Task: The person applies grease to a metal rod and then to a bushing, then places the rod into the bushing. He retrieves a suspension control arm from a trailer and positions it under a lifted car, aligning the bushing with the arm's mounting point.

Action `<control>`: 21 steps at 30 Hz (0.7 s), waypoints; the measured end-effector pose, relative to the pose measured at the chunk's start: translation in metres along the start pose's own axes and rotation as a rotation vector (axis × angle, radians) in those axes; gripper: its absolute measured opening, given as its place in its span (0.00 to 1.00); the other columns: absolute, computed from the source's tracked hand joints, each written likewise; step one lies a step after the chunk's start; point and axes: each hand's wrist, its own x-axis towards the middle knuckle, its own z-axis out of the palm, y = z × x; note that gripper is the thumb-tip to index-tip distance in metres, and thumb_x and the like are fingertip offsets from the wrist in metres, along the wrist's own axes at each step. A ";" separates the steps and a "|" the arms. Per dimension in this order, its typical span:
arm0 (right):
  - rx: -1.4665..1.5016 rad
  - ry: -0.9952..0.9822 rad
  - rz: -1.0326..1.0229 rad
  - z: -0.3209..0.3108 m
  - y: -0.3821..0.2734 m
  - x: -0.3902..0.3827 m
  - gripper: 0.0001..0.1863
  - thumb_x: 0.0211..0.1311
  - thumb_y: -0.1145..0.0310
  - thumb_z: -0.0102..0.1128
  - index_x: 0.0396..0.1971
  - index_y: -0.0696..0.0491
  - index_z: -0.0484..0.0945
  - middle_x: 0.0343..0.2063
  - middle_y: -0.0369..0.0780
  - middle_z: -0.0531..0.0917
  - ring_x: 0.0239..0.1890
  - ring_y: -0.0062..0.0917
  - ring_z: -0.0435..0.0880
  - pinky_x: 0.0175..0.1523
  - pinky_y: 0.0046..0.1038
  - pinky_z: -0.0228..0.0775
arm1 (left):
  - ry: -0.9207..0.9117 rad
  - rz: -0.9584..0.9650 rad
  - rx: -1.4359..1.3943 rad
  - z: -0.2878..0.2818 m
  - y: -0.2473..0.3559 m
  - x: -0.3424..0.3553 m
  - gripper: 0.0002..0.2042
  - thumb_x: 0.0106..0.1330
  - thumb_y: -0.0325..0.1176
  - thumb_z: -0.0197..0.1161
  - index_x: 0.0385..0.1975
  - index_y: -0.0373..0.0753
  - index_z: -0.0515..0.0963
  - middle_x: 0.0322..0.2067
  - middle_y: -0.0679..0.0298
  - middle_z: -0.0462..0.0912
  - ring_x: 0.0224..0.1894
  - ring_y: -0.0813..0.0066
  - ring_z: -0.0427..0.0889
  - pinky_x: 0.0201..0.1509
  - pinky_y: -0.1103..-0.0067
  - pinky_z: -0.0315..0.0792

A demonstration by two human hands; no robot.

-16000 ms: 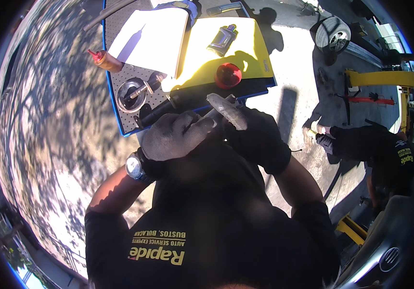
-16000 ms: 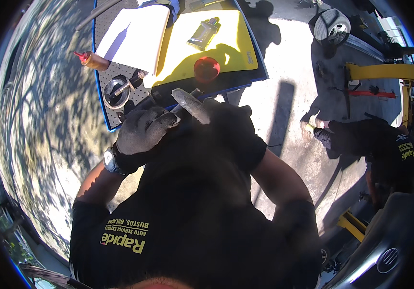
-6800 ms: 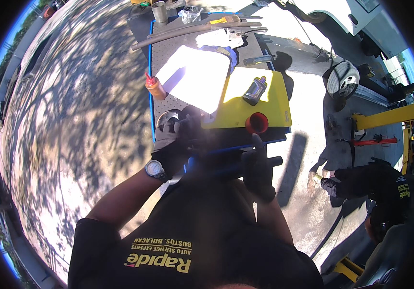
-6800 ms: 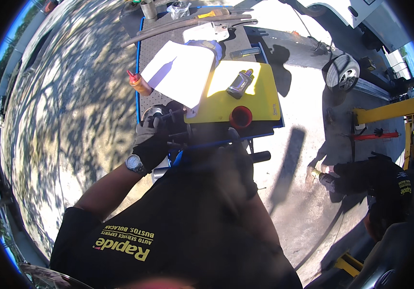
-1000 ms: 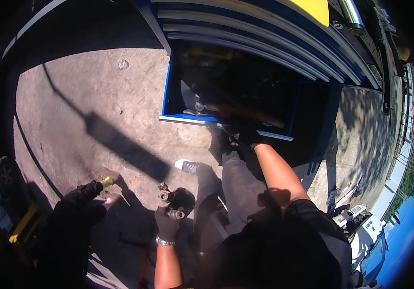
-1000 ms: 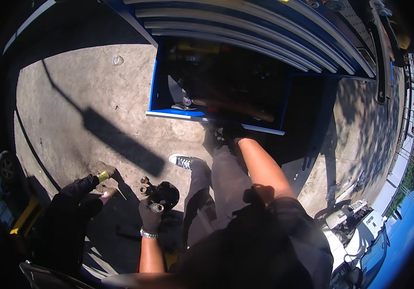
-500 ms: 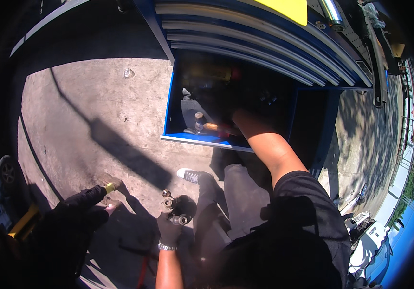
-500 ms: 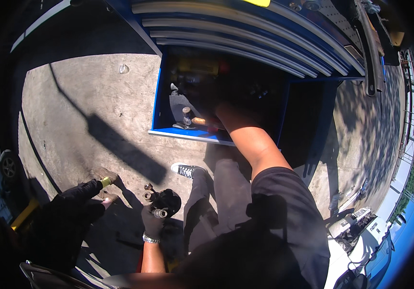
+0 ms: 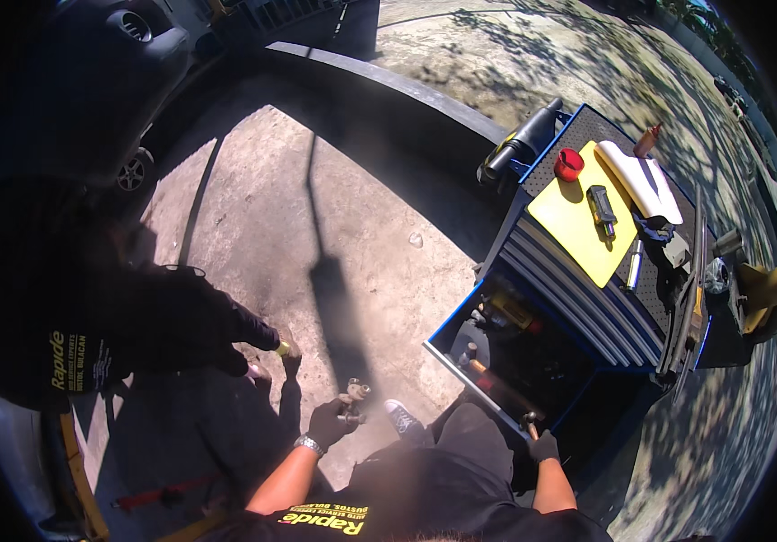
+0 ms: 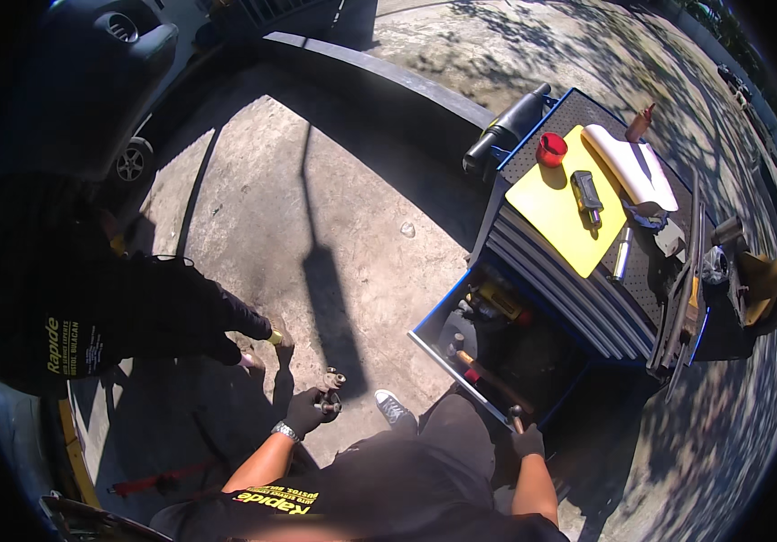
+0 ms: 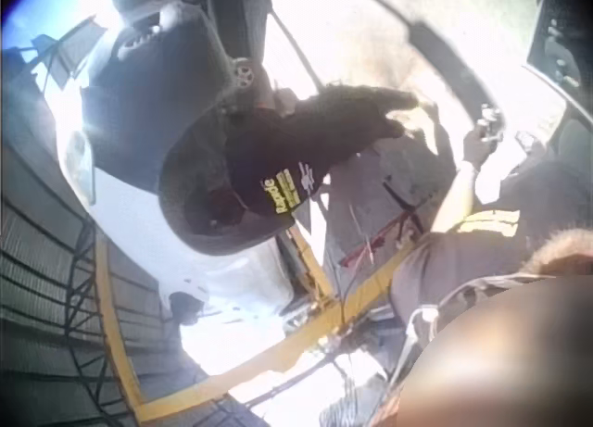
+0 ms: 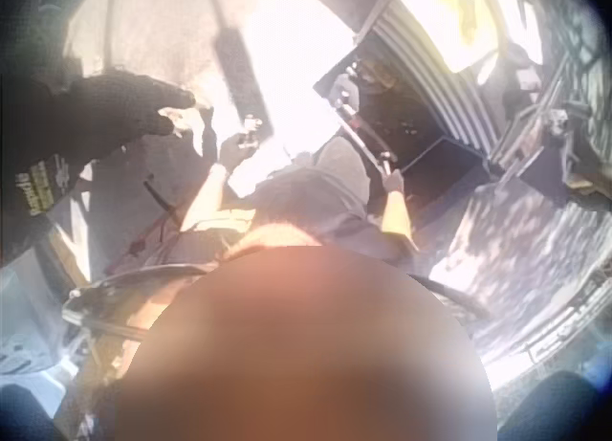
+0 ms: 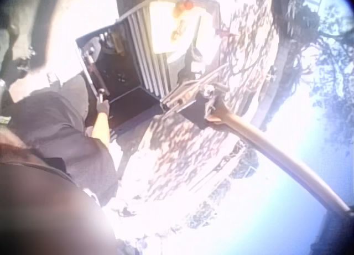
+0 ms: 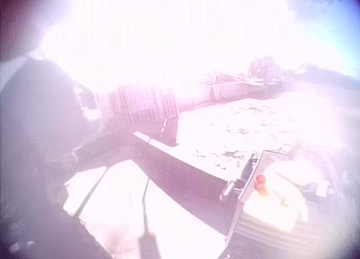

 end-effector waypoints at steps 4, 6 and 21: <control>-0.067 0.159 -0.172 -0.012 -0.001 0.001 0.41 0.52 0.55 0.72 0.57 0.73 0.74 0.47 0.66 0.84 0.55 0.59 0.84 0.56 0.45 0.79 | 0.011 -0.192 0.061 -0.022 -0.046 0.009 0.18 0.55 0.47 0.75 0.40 0.43 0.86 0.36 0.52 0.89 0.38 0.53 0.89 0.43 0.63 0.79; 0.007 0.119 -0.211 -0.030 -0.026 0.020 0.35 0.53 0.50 0.68 0.45 0.71 0.81 0.40 0.68 0.84 0.50 0.59 0.85 0.50 0.50 0.76 | 0.018 -0.237 0.055 -0.025 -0.063 0.017 0.18 0.53 0.45 0.75 0.41 0.43 0.86 0.36 0.52 0.89 0.39 0.53 0.89 0.43 0.63 0.80; -0.072 -0.148 -0.875 -0.100 -0.558 0.143 0.41 0.61 0.51 0.67 0.65 0.67 0.73 0.47 0.63 0.85 0.48 0.54 0.88 0.52 0.43 0.79 | 0.614 -0.277 -0.920 -0.072 0.078 0.167 0.15 0.61 0.21 0.71 0.48 0.37 0.81 0.39 0.66 0.87 0.39 0.79 0.85 0.45 0.79 0.81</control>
